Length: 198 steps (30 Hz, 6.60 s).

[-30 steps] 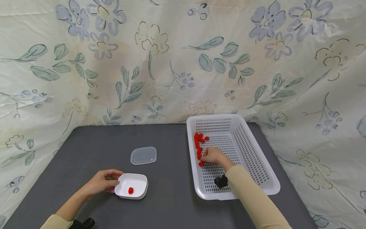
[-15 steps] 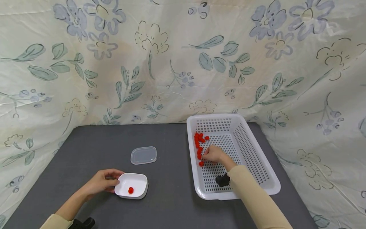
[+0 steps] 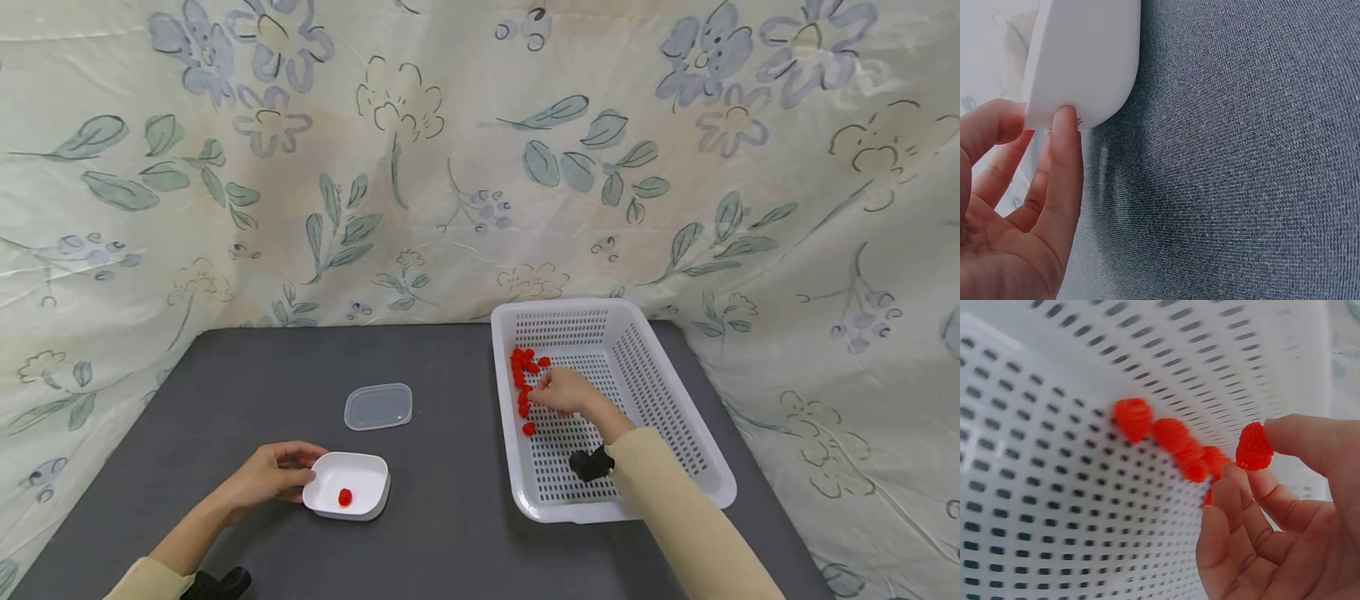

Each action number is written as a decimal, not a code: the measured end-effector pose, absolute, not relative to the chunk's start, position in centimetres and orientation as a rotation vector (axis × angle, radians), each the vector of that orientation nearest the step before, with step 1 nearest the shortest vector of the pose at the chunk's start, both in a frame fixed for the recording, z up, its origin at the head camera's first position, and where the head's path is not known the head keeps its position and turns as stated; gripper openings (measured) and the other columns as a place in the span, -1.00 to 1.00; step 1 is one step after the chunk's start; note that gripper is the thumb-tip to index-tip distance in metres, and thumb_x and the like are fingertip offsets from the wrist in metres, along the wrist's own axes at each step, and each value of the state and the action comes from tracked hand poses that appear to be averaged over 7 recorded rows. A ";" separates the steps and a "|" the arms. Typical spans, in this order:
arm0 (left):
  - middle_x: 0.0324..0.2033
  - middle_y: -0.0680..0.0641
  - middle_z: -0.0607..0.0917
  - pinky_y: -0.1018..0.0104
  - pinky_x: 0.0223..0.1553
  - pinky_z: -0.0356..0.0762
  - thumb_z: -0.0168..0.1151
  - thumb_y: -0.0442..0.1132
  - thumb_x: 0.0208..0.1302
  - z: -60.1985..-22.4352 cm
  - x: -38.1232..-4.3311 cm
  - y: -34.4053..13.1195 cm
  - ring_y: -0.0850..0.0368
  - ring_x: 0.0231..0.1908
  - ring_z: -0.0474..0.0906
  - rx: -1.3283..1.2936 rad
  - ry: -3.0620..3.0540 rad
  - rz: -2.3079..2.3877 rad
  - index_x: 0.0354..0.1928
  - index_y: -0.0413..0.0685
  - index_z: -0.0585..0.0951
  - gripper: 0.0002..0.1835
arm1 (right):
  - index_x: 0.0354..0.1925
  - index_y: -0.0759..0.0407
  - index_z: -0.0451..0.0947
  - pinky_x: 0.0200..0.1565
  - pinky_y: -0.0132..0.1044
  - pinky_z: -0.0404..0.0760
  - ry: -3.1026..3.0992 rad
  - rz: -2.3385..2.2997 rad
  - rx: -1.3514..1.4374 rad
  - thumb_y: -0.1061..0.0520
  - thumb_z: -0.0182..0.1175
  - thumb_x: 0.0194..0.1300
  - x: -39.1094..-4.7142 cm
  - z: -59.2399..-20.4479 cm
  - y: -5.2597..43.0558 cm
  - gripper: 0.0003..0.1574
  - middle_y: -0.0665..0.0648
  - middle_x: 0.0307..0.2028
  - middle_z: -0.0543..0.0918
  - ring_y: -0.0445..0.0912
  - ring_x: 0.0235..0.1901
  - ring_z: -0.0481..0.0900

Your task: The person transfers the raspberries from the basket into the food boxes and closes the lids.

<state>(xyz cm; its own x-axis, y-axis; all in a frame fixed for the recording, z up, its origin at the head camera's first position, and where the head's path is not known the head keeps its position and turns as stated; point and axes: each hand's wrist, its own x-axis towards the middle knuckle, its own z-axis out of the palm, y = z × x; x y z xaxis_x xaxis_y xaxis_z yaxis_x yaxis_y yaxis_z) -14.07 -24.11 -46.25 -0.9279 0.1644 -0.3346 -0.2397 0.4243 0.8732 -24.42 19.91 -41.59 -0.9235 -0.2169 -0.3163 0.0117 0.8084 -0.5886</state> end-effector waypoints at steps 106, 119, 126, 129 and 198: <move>-0.21 -0.19 0.57 0.21 -0.41 0.65 0.23 -0.37 0.13 -46.3 -14.2 -24.9 0.05 -0.31 0.55 0.046 2.258 1.582 0.03 -0.28 0.52 -0.62 | -0.65 0.02 0.46 -0.78 -0.53 0.36 2.466 -0.818 -0.625 0.08 0.27 0.04 -14.9 -43.1 -4.8 -0.77 -0.09 -0.77 0.41 -0.27 -0.86 0.37; -0.20 -0.21 0.56 0.21 -0.41 0.65 0.22 -0.36 0.14 -46.3 -14.1 -24.9 0.04 -0.30 0.54 0.059 2.259 1.581 0.05 -0.29 0.51 -0.61 | -0.63 0.02 0.45 -0.77 -0.52 0.35 2.504 -0.797 -0.614 0.05 0.27 0.04 -14.9 -43.5 -4.8 -0.76 -0.09 -0.78 0.40 -0.28 -0.86 0.37; -0.22 -0.19 0.56 0.23 -0.42 0.64 0.22 -0.38 0.14 -46.4 -14.1 -24.8 0.04 -0.30 0.54 0.056 2.267 1.580 0.03 -0.29 0.52 -0.62 | -0.52 0.05 0.45 -0.76 -0.48 0.44 2.437 -0.891 -0.578 0.07 0.26 0.07 -15.0 -43.5 -4.6 -0.82 -0.05 -0.74 0.44 -0.25 -0.83 0.41; -0.23 -0.19 0.55 0.23 -0.43 0.64 0.22 -0.39 0.13 -46.4 -14.1 -24.8 0.04 -0.31 0.53 0.052 2.275 1.579 0.02 -0.29 0.52 -0.63 | -0.48 0.04 0.47 -0.75 -0.48 0.45 2.432 -0.892 -0.590 0.06 0.26 0.07 -15.0 -43.2 -4.4 -0.85 -0.06 -0.73 0.46 -0.25 -0.82 0.42; -0.23 -0.16 0.54 0.20 -0.41 0.65 0.27 -0.37 0.10 -46.4 -14.3 -24.4 0.07 -0.31 0.52 -0.019 2.289 1.555 0.00 -0.27 0.54 -0.62 | -0.17 0.21 0.53 -0.28 -0.23 0.58 2.865 -0.919 -0.737 0.20 0.16 0.18 -23.9 -35.8 16.8 -0.79 0.09 -0.32 0.61 -0.05 -0.33 0.55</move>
